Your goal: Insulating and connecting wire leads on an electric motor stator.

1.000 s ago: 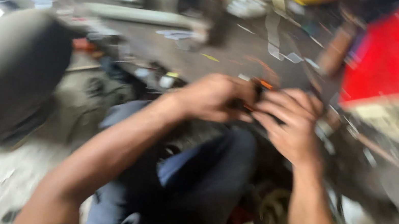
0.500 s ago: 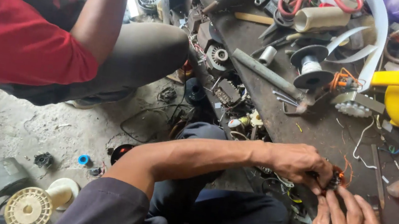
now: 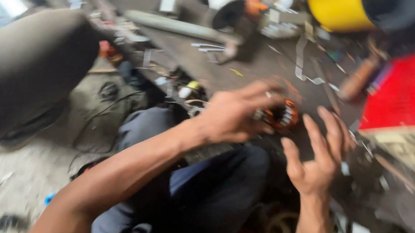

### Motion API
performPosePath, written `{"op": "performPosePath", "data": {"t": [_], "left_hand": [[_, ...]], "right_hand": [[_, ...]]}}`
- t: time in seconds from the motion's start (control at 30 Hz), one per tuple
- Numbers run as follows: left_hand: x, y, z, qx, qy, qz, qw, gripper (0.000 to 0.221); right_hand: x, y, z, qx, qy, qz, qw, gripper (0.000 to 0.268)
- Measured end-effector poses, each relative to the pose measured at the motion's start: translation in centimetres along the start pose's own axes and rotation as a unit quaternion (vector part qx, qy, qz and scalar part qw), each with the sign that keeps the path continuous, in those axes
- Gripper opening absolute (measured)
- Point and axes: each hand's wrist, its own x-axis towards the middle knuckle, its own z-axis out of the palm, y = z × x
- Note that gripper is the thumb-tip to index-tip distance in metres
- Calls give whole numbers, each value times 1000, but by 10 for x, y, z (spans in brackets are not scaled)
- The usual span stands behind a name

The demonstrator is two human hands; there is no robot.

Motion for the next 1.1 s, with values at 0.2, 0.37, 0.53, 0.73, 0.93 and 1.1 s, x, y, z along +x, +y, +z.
{"op": "performPosePath", "data": {"t": [0.2,0.37,0.53,0.73,0.93,1.1], "left_hand": [[2,5,11,71,-27,-78,994,79],[3,1,22,66,-46,-104,991,81],[4,-5,29,73,-50,-110,990,79],[6,-11,32,22,-42,-126,991,74],[3,-15,31,163,-60,-59,983,70],[10,-3,14,186,-101,-58,976,83]], "right_hand": [[13,-2,-5,15,-69,68,995,61],[12,9,9,-30,-103,48,993,75],[7,14,18,-10,-99,52,994,76],[-6,26,27,47,-104,77,990,69],[-5,27,27,63,-96,81,990,72],[2,12,14,39,-67,100,992,73]]}}
